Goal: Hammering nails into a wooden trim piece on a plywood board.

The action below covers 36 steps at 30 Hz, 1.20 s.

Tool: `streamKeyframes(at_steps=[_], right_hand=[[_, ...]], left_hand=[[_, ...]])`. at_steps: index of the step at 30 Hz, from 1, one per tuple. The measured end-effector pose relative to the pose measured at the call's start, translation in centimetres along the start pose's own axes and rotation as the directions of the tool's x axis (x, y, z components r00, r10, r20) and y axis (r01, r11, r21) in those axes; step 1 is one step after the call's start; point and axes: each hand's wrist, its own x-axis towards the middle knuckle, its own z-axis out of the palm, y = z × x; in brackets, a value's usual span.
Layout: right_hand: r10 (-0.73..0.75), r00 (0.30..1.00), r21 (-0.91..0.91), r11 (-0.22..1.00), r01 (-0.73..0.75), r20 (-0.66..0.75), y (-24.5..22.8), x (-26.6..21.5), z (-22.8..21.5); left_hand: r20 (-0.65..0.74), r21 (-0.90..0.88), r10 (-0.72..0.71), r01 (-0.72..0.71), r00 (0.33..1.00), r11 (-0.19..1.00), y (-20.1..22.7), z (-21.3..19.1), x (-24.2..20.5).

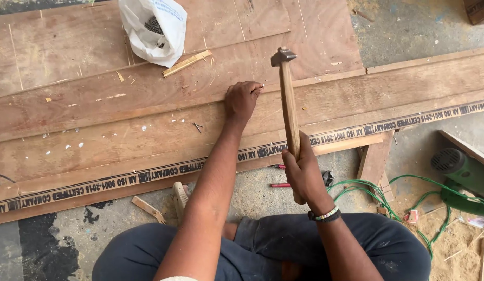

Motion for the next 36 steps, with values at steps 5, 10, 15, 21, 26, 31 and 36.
streamKeyframes(at_steps=[5, 10, 15, 21, 26, 31, 36], right_hand=[[0.129, 0.985, -0.025, 0.992, -0.127, 0.118, 0.9, 1.8, -1.0], [0.154, 0.984, -0.06, 0.987, -0.149, 0.085, -4.1, -0.3, -2.6], [0.143, 0.988, -0.059, 0.989, -0.139, 0.066, 1.7, 1.7, -0.7], [0.145, 0.98, 0.166, 0.972, -0.166, 0.134, 1.5, 0.3, -1.1], [0.154, 0.979, 0.269, 0.945, -0.185, 0.135, 1.9, 0.6, -1.2], [0.169, 0.975, 0.254, 0.946, -0.202, 0.146, 2.4, 1.1, -0.5], [0.121, 0.986, 0.193, 0.971, -0.141, 0.115, 2.1, 0.9, 0.4]], left_hand=[[0.037, -0.009, -0.062, 0.062, 0.997, 0.998, 0.0, 0.4, 0.2], [0.029, -0.032, -0.043, 0.044, 0.999, 0.999, 0.3, 0.1, -0.5], [0.022, -0.034, -0.037, 0.038, 0.999, 0.999, 0.5, -0.2, -0.2], [0.051, 0.066, 0.006, -0.009, 0.999, 0.998, 0.0, -0.3, -0.2], [0.097, 0.088, 0.113, -0.121, 0.989, 0.989, -2.8, -2.5, -0.9], [0.192, 0.265, 0.013, -0.064, 0.981, 0.962, -4.2, -3.7, -1.1], [0.086, 0.276, 0.012, -0.035, 0.996, 0.961, -3.5, -4.1, -0.9]])
